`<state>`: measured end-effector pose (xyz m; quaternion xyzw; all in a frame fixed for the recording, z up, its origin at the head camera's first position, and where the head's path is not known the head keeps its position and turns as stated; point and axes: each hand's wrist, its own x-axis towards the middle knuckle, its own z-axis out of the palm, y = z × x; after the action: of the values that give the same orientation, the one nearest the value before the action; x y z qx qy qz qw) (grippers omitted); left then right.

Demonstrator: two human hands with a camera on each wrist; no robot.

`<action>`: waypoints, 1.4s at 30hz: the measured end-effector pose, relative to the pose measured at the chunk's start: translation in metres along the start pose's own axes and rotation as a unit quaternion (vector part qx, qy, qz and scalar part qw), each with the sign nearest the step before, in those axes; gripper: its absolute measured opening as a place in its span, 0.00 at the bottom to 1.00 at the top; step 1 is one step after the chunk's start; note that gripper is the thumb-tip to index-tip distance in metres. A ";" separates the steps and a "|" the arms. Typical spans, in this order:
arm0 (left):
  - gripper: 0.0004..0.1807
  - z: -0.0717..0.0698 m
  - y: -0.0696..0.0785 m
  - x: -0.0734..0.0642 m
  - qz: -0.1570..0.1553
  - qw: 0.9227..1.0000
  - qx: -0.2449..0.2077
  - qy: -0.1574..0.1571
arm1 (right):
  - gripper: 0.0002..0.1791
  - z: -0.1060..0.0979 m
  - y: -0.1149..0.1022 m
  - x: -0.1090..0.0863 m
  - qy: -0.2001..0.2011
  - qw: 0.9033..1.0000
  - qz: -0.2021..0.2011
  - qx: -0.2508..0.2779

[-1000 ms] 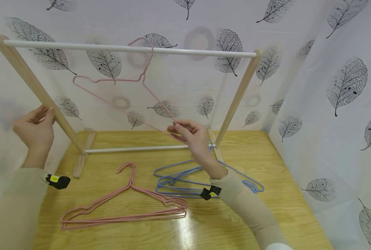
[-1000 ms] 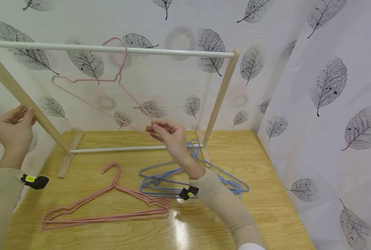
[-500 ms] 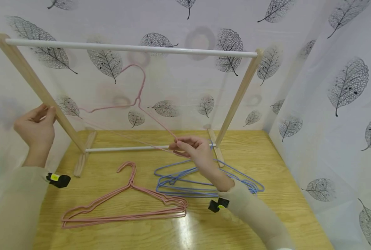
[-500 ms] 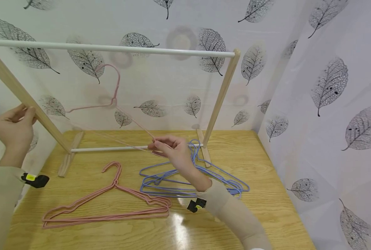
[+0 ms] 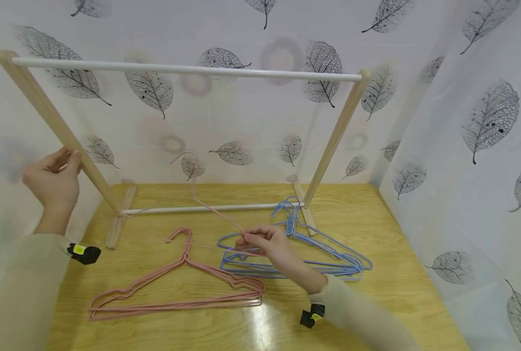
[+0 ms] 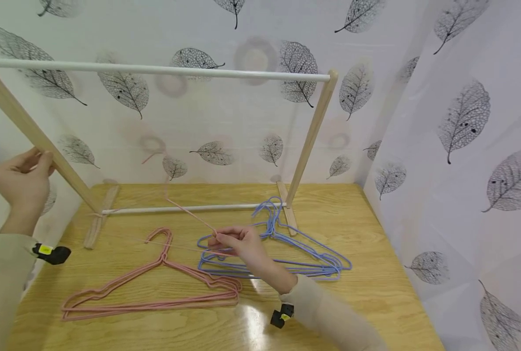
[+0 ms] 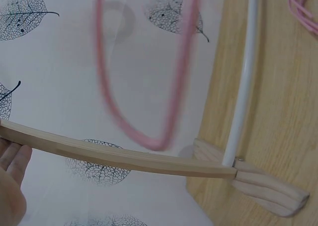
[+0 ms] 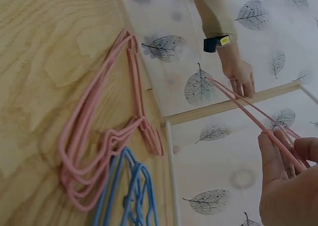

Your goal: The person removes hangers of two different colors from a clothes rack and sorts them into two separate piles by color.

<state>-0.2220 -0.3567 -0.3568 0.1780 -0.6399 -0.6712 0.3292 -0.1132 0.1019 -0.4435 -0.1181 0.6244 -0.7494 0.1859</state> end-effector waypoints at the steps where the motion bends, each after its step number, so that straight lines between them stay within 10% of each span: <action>1: 0.17 0.000 0.000 0.000 -0.002 1.000 -0.006 0.000 | 0.19 0.000 0.004 -0.002 0.000 1.000 0.008 -0.004; 30: 0.18 0.006 0.003 -0.007 0.020 1.000 0.007 0.005 | 0.26 0.027 0.076 -0.033 -0.074 0.990 0.085 0.083; 42: 0.18 0.005 0.005 -0.008 0.015 0.999 0.028 0.007 | 0.23 0.027 0.089 -0.036 -0.041 0.991 0.118 0.051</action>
<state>-0.2181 -0.3474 -0.3529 0.1824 -0.6586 -0.6467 0.3387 -0.0578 0.0801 -0.5231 -0.0645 0.5865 -0.7477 0.3046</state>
